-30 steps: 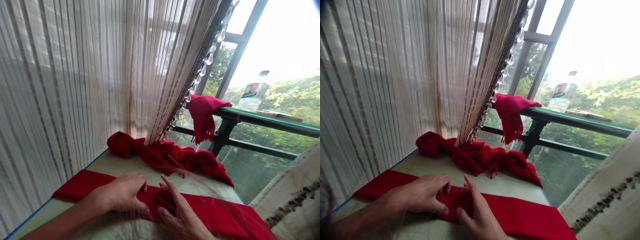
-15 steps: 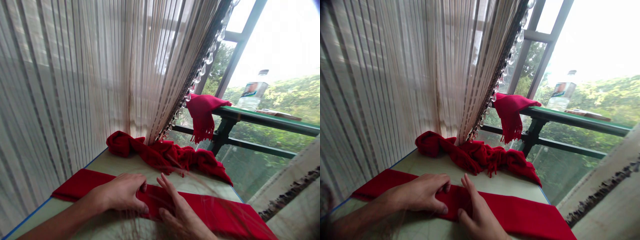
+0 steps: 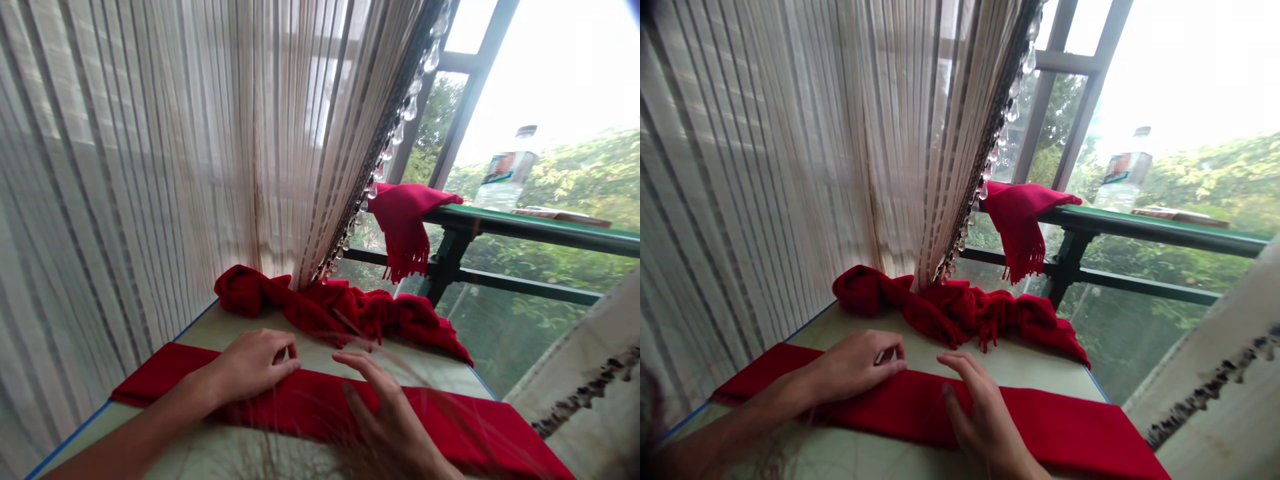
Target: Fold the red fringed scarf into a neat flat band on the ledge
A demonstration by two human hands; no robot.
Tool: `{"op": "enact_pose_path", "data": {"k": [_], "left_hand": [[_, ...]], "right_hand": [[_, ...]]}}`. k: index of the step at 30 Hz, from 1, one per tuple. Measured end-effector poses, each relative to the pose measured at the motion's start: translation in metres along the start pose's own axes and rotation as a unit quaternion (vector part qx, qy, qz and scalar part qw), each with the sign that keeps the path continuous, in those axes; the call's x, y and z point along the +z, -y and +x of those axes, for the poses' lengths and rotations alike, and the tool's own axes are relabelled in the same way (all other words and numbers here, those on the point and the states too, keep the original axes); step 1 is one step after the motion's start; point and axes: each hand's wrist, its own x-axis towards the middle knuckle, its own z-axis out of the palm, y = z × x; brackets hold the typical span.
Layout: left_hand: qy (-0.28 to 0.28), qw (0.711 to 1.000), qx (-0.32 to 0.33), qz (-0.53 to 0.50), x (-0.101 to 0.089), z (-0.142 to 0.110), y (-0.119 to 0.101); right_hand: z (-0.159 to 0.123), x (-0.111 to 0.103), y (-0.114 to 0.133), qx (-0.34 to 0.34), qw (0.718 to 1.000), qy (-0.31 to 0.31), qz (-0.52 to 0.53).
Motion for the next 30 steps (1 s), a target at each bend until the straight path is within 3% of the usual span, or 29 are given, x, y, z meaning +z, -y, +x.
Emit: {"op": "enact_pose_path", "data": {"k": [16, 22, 24, 26, 27, 30], "left_hand": [[-0.009, 1.0, -0.01, -0.01, -0.001, 0.002, 0.002], [-0.098, 0.988, 0.054, -0.109, 0.007, 0.006, 0.009], [-0.103, 0.979, 0.044, -0.172, 0.01, 0.007, 0.009], [-0.068, 0.948, 0.001, -0.31, 0.015, 0.007, 0.004], [-0.044, 0.914, -0.025, -0.402, 0.018, 0.007, 0.0], [0.015, 0.775, -0.083, -0.627, 0.027, 0.003, -0.016]], "right_hand": [[0.001, 0.003, -0.008, -0.027, 0.998, -0.052, 0.038], [0.001, 0.001, -0.008, -0.03, 0.998, -0.036, 0.04], [0.001, 0.001, -0.007, -0.032, 0.998, -0.029, 0.042], [0.001, 0.001, -0.005, -0.038, 0.998, -0.031, 0.043], [0.002, 0.001, -0.002, -0.041, 0.998, -0.034, 0.043], [0.003, 0.002, 0.004, -0.05, 0.997, -0.046, 0.04]]}}
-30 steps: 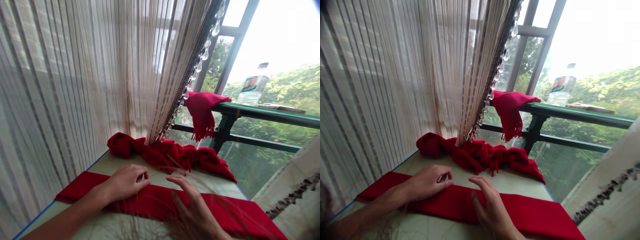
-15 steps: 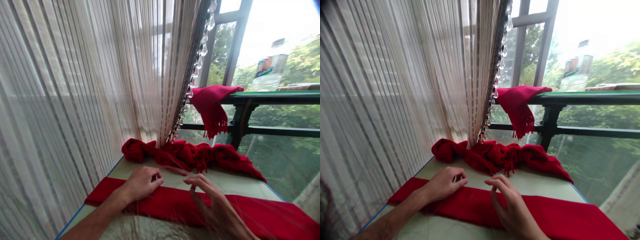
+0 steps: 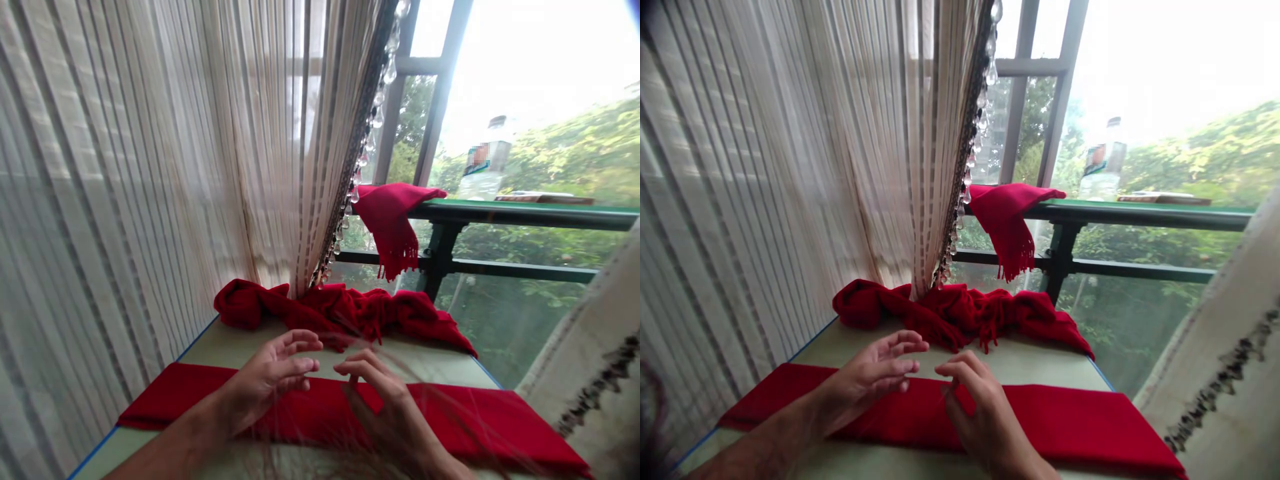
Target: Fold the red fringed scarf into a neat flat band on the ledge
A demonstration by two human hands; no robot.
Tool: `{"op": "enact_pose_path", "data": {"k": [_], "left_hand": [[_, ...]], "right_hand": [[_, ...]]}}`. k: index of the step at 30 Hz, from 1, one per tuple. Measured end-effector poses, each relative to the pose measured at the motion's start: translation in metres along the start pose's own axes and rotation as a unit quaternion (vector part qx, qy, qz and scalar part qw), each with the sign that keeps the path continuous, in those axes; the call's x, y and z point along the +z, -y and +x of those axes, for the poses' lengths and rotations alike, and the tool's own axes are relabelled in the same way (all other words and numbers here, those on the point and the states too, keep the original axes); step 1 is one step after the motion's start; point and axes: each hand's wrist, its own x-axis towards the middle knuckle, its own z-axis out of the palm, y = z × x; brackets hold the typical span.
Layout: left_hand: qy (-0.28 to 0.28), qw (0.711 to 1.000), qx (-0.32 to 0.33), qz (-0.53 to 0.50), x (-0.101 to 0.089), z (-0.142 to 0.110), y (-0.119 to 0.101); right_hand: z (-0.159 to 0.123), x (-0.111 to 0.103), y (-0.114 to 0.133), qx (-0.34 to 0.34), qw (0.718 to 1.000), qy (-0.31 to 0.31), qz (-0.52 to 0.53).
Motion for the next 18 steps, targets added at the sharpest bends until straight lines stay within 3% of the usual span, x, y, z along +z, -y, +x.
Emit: {"op": "enact_pose_path", "data": {"k": [4, 18], "left_hand": [[0.038, 0.993, -0.047, -0.106, 0.017, -0.007, 0.005], [0.059, 0.989, -0.095, -0.095, 0.018, -0.007, 0.011]], "right_hand": [[0.0, 0.001, 0.005, -0.017, 1.0, 0.0, 0.003], [0.001, -0.003, 0.014, -0.052, 0.998, -0.016, -0.007]]}}
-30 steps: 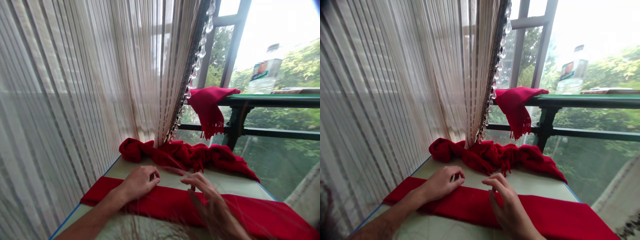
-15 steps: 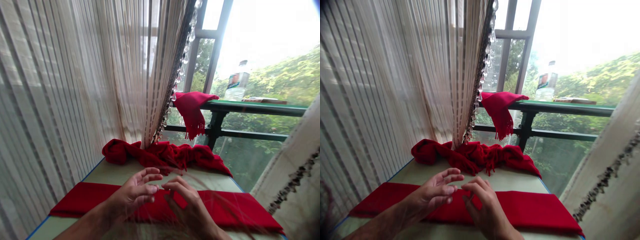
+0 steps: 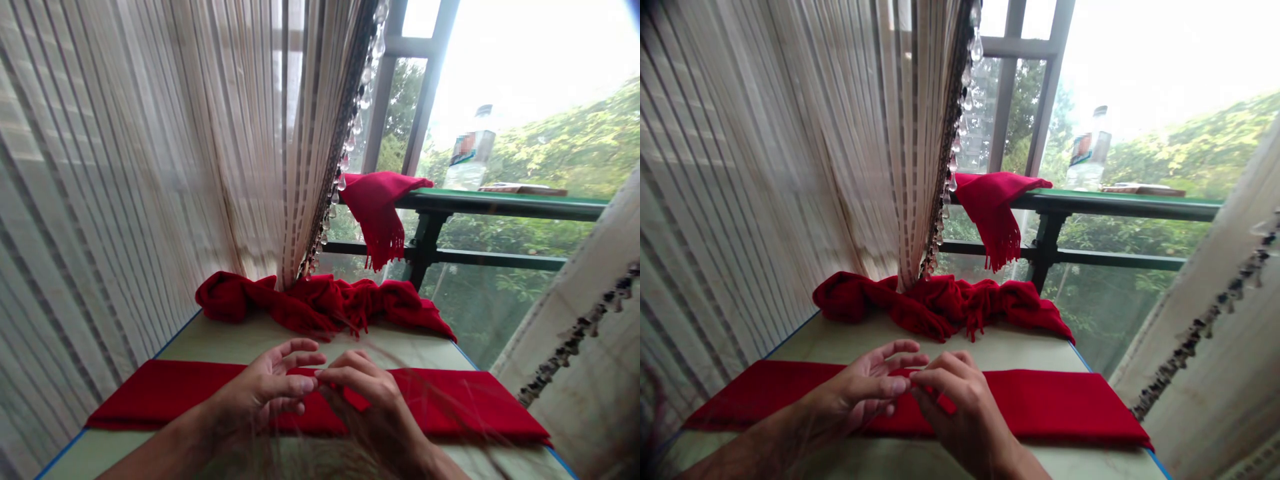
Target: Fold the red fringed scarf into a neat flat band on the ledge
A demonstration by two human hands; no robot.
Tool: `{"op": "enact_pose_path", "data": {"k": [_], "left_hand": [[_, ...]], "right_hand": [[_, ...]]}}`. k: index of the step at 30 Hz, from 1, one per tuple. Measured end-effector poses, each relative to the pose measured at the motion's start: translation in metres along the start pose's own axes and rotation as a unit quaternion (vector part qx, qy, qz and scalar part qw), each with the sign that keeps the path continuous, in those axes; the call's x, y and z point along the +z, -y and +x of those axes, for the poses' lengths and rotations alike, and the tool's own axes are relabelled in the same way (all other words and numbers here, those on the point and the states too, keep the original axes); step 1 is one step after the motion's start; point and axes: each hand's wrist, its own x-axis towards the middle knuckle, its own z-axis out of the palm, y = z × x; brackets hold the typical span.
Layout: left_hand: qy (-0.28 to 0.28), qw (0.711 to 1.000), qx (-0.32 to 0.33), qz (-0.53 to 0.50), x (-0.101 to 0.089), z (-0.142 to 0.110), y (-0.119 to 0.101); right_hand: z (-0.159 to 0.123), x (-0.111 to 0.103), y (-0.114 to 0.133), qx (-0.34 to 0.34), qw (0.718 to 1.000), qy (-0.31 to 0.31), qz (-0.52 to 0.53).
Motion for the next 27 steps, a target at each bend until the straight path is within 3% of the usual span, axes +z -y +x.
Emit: {"op": "enact_pose_path", "data": {"k": [13, 21, 27], "left_hand": [[0.005, 0.999, -0.017, -0.051, 0.0035, -0.0024, -0.0031], [0.072, 0.995, -0.005, -0.074, -0.0039, -0.0012, 0.0023], [0.106, 0.99, 0.002, -0.098, 0.0009, -0.0058, 0.0016]], "right_hand": [[0.0052, -0.0046, 0.0075, -0.018, 1.0, 0.008, 0.005], [0.0022, -0.0025, 0.0049, 0.002, 1.0, 0.019, 0.025], [0.0, -0.0002, 0.004, 0.042, 0.995, 0.043, 0.079]]}}
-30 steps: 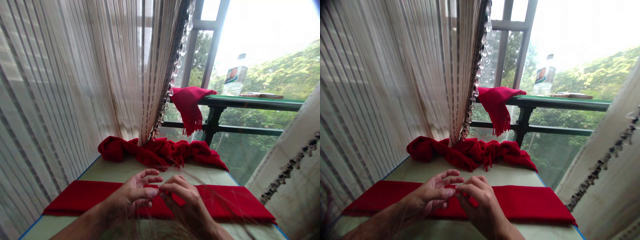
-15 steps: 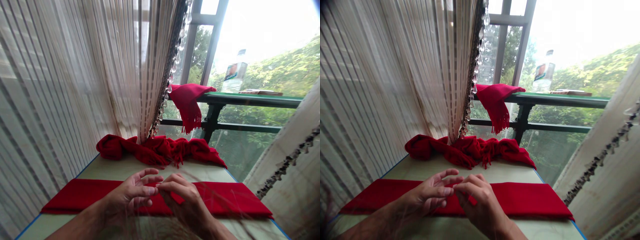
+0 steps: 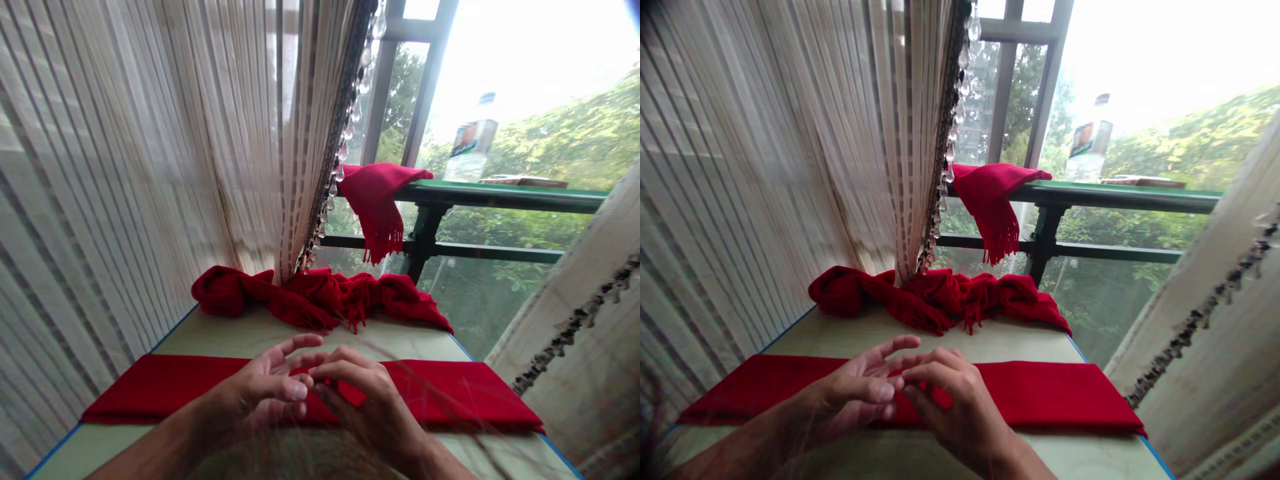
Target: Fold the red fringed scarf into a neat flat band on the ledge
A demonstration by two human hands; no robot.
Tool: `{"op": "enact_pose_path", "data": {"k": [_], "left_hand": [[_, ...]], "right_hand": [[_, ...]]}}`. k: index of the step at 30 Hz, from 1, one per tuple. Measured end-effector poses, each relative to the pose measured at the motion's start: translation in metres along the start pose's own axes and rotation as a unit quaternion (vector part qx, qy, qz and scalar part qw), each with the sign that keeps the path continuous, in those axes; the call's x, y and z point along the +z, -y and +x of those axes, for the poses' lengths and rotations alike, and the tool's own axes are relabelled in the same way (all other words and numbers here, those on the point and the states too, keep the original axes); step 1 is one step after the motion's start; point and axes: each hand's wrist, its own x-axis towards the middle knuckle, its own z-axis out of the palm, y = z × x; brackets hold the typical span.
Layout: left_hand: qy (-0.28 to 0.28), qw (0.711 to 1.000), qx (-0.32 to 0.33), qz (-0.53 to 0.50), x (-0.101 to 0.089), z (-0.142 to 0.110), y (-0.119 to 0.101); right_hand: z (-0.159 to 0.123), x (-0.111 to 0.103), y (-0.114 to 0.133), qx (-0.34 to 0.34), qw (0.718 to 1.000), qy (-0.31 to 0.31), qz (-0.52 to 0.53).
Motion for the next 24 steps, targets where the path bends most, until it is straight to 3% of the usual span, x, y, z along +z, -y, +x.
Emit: {"op": "enact_pose_path", "data": {"k": [17, 20, 24], "left_hand": [[0.009, 1.0, -0.01, 0.017, 0.0, -0.002, 0.0], [-0.013, 1.0, 0.005, 0.018, -0.002, 0.0, -0.002], [-0.094, 0.994, 0.058, 0.019, -0.001, 0.001, -0.012]], "right_hand": [[0.002, -0.003, 0.008, -0.006, 0.999, -0.002, 0.033], [0.002, -0.004, 0.005, -0.004, 1.0, -0.006, 0.02], [0.002, -0.009, -0.006, 0.019, 0.999, -0.023, -0.013]]}}
